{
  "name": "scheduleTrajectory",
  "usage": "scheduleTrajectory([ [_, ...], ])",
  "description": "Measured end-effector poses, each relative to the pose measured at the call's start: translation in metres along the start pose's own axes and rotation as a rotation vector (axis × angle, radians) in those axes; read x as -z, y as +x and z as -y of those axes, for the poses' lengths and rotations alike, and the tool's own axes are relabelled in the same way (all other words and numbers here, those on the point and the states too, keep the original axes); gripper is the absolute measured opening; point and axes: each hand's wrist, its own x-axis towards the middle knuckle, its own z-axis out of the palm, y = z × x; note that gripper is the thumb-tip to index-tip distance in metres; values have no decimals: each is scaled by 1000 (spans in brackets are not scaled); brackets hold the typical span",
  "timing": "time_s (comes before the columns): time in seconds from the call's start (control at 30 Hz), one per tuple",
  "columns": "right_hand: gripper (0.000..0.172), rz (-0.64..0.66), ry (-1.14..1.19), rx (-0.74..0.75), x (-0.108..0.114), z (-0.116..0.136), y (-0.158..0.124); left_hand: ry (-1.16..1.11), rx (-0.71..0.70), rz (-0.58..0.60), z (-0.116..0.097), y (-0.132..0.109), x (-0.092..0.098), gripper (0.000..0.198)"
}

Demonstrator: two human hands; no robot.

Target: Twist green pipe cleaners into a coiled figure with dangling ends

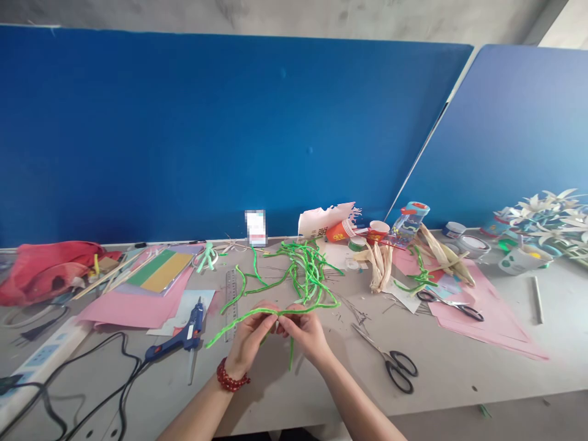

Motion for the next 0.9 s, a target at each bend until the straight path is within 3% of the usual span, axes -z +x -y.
scheduleTrajectory([
  [0.3,34,6,70,8,-2,-3,-5,58,87,-84,-1,-3,-3,21],
  [0.53,42,15,35,-17,-1,-7,-4,30,124,-4,-2,-4,-4,17],
  [0.7,40,17,66,-36,-3,-3,-6,67,148,-30,-7,-2,-6,19],
  [0.9,40,51,70,-52,-7,-4,-7,53,162,-83,1,-5,-5,22],
])
